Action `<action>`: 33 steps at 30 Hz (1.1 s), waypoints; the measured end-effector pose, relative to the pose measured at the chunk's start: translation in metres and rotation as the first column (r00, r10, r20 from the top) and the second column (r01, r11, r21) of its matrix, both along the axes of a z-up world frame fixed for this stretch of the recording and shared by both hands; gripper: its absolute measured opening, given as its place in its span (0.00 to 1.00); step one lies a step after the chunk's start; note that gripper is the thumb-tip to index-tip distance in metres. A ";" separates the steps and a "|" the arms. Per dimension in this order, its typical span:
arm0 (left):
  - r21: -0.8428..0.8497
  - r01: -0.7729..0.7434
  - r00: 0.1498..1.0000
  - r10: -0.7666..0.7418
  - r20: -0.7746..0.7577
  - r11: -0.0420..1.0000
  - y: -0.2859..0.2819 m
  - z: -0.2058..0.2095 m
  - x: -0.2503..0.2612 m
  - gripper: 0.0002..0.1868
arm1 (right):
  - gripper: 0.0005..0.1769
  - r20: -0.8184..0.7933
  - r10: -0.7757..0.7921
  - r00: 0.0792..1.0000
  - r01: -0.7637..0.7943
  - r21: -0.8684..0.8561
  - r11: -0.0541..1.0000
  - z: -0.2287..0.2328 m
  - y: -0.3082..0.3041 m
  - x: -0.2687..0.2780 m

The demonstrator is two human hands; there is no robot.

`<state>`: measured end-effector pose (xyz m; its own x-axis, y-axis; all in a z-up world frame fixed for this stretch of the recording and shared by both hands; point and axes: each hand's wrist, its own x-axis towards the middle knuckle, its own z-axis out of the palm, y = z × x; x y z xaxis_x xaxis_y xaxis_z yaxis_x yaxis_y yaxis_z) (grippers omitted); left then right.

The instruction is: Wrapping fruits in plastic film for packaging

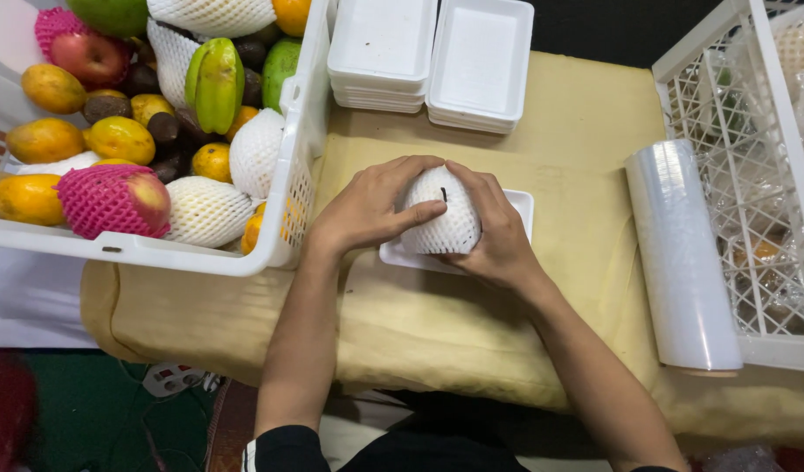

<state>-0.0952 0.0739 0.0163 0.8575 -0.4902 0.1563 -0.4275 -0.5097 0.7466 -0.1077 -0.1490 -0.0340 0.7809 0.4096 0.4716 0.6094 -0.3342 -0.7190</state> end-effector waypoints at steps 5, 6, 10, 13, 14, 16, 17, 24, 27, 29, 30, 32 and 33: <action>-0.034 0.081 0.996 -0.082 -0.023 0.996 0.001 -0.004 0.000 0.56 | 0.56 -0.049 -0.003 0.999 0.008 0.116 0.993 -0.001 -0.003 0.004; -0.056 0.118 0.992 -0.120 -0.026 0.991 0.000 -0.003 -0.001 0.64 | 0.54 -0.080 -0.003 0.997 0.017 0.168 0.986 -0.003 -0.004 0.005; -0.075 0.137 0.990 -0.137 -0.004 0.988 0.002 -0.002 -0.004 0.67 | 0.46 -0.234 0.020 0.972 0.041 0.250 0.967 -0.004 -0.010 0.005; -0.133 0.170 0.984 -0.160 0.085 0.976 0.004 0.000 -0.005 0.59 | 0.44 -0.295 0.033 0.955 0.050 0.268 0.962 -0.004 -0.010 0.007; -0.141 0.172 0.982 -0.158 0.101 0.975 0.003 0.000 -0.005 0.55 | 0.44 -0.315 0.041 0.948 0.050 0.276 0.960 -0.002 -0.009 0.007; -0.152 0.171 0.981 -0.155 0.114 0.973 0.003 -0.003 -0.005 0.51 | 0.43 -0.338 0.051 0.940 0.050 0.283 0.958 -0.007 -0.011 0.007; -0.186 0.173 0.982 -0.155 0.111 0.967 0.004 -0.004 -0.005 0.58 | 0.43 -0.378 0.066 0.923 0.060 0.311 0.948 -0.015 -0.012 0.008; -0.124 0.161 0.979 -0.143 0.147 0.979 -0.007 0.002 -0.013 0.65 | 0.35 -0.497 0.153 0.854 0.082 0.420 0.904 -0.031 -0.022 0.018; -0.125 0.124 0.976 -0.098 0.197 0.984 -0.007 -0.002 -0.009 0.54 | 0.38 -0.538 0.259 0.802 0.036 0.477 0.878 -0.034 -0.021 0.024; -0.130 0.091 0.977 -0.064 0.203 0.987 -0.003 0.002 -0.010 0.53 | 0.41 -0.543 0.293 0.787 0.005 0.481 0.877 -0.028 -0.016 0.016; -0.135 0.064 0.977 -0.034 0.211 0.989 -0.001 0.004 -0.011 0.52 | 0.44 -0.546 0.322 0.774 -0.022 0.485 0.874 -0.024 -0.014 0.011; -0.137 0.059 0.976 -0.028 0.216 0.989 0.000 0.002 -0.009 0.51 | 0.47 -0.522 0.302 0.798 -0.055 0.435 0.899 -0.017 -0.013 0.009; -0.140 0.055 0.976 -0.024 0.216 0.989 0.001 0.001 -0.009 0.51 | 0.49 -0.500 0.281 0.820 -0.083 0.382 0.921 -0.014 -0.013 0.007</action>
